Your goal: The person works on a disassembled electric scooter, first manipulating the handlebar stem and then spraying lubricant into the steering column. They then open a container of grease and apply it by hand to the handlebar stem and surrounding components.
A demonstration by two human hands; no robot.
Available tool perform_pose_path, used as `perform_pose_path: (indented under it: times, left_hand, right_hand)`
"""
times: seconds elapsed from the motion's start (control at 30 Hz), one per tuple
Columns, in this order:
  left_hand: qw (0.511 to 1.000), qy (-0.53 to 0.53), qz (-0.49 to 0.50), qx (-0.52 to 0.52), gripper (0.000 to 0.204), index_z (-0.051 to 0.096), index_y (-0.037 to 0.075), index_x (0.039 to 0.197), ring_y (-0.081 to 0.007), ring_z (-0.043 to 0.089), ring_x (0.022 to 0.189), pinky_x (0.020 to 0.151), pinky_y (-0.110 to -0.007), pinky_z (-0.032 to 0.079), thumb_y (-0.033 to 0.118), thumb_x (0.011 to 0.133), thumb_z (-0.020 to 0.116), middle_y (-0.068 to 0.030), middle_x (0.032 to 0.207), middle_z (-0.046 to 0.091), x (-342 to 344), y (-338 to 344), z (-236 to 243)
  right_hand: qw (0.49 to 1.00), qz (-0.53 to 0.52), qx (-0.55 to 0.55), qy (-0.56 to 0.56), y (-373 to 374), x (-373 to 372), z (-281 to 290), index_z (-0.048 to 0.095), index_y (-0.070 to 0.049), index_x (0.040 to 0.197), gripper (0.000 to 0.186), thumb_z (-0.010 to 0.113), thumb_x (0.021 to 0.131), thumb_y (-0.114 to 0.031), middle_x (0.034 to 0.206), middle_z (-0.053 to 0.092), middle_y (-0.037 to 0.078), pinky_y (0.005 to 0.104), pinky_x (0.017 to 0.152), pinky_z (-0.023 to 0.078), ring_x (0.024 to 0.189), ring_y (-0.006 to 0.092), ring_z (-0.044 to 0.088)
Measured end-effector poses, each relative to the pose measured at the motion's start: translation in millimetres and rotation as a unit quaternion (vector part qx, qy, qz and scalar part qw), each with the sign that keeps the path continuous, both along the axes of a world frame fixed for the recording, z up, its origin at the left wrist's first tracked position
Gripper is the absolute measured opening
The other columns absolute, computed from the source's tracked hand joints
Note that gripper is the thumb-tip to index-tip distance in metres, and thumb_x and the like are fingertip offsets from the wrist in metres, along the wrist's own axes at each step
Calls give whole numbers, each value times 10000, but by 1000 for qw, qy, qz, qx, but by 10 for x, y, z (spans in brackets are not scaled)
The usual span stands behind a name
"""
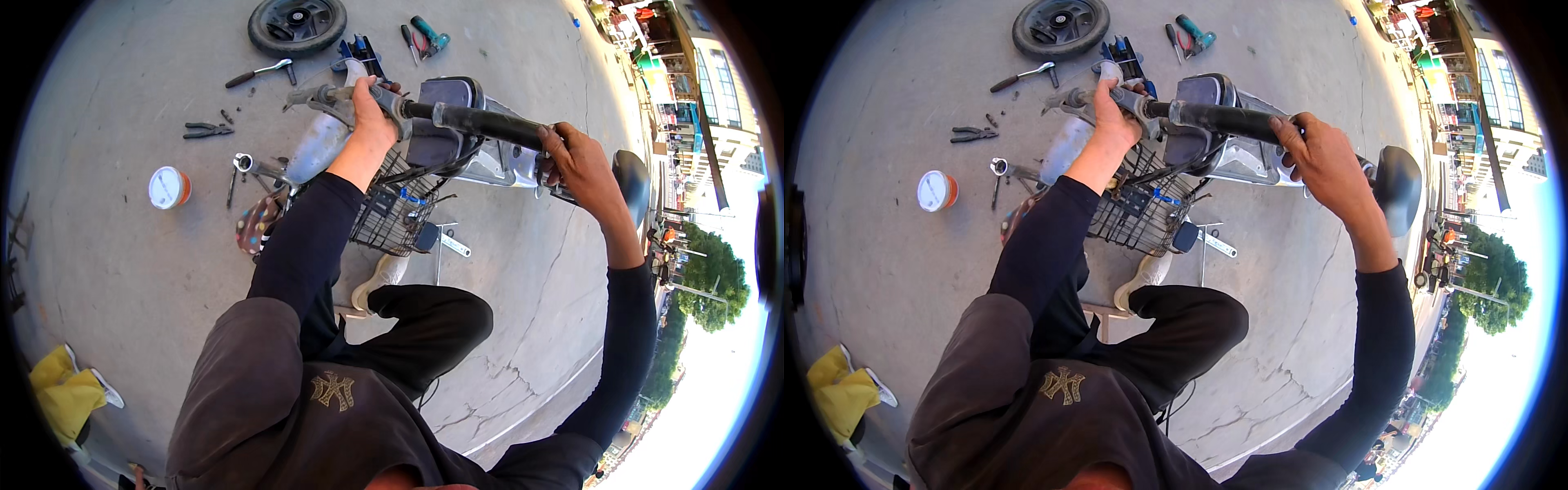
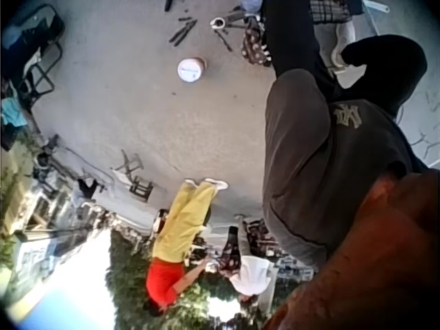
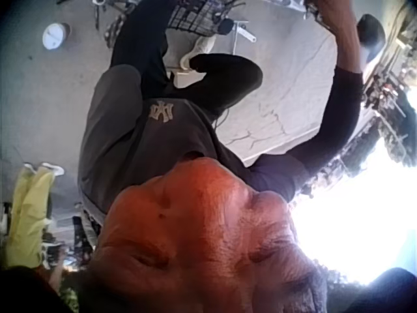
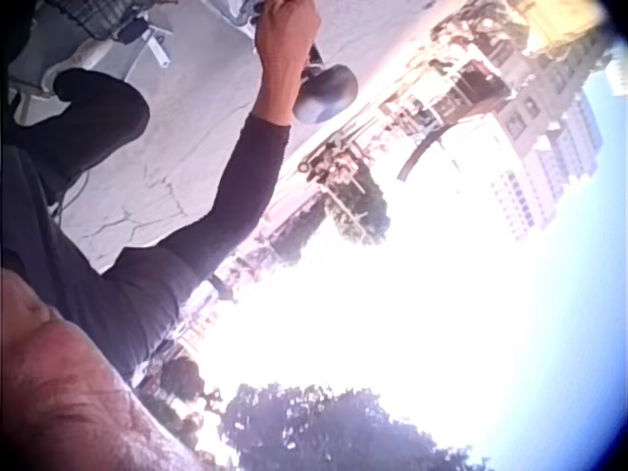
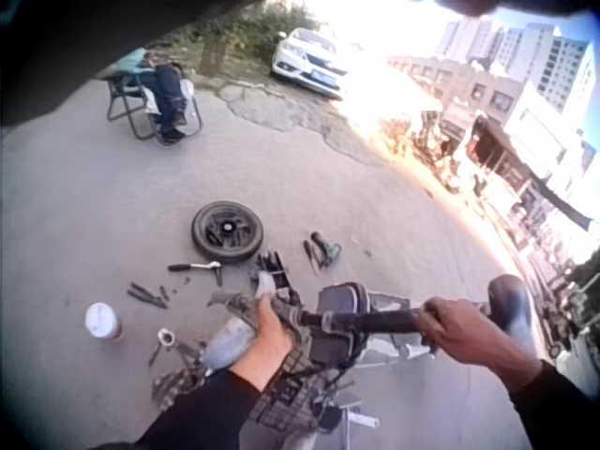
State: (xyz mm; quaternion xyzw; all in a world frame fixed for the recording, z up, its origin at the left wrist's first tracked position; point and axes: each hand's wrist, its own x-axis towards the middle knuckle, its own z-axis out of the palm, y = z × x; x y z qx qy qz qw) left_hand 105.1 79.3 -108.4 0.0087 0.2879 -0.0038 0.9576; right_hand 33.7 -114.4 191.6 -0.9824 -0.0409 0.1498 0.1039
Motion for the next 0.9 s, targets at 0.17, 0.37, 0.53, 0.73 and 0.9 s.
perform_pose_path:
  times: [0.17, 0.37, 0.53, 0.73, 0.9]
  left_hand:
    - [1000, 16, 12, -24, 260, 509, 88, 858, -240, 623, 786, 732, -388, 540, 285, 816, 675, -42, 806, 545, 46, -12, -26]
    - [999, 31, 22, 3, 241, 527, 80, 847, -232, 613, 802, 769, -397, 542, 286, 829, 650, -54, 821, 574, 36, -5, -5]
    - [999, 29, 17, 7, 246, 558, 74, 869, -238, 607, 791, 781, -424, 541, 306, 826, 630, -68, 834, 599, 52, 11, 19]
    - [999, 37, 11, 27, 282, 563, 70, 893, -240, 602, 780, 781, -431, 542, 345, 846, 607, -73, 846, 604, 42, 5, 40]
    - [999, 28, 12, 27, 299, 554, 73, 917, -233, 603, 789, 779, -429, 541, 365, 860, 593, -74, 855, 606, 71, 25, -3]
  right_hand:
    - [976, 164, 99, -107, -181, -47, -87, 618, -34, 1258, 400, 762, 912, -174, 1010, 691, 177, 405, 834, 545, 920, 327, 698]
    - [961, 224, 22, -160, -189, 16, -128, 668, 50, 1138, 451, 599, 1049, -387, 930, 688, 198, 402, 734, 543, 780, 285, 693]
    - [996, 60, 43, -48, -281, 54, -151, 618, 0, 1256, 430, 642, 1023, -361, 1095, 676, 217, 419, 799, 551, 889, 327, 691]
    - [981, 115, 74, -135, -365, -21, -197, 601, 2, 1295, 529, 676, 988, -423, 1041, 693, 216, 433, 786, 558, 935, 337, 705]
    - [992, 125, -3, -14, -250, 127, -47, 530, -10, 1399, 685, 730, 935, -473, 1182, 658, 232, 452, 860, 569, 1047, 358, 690]
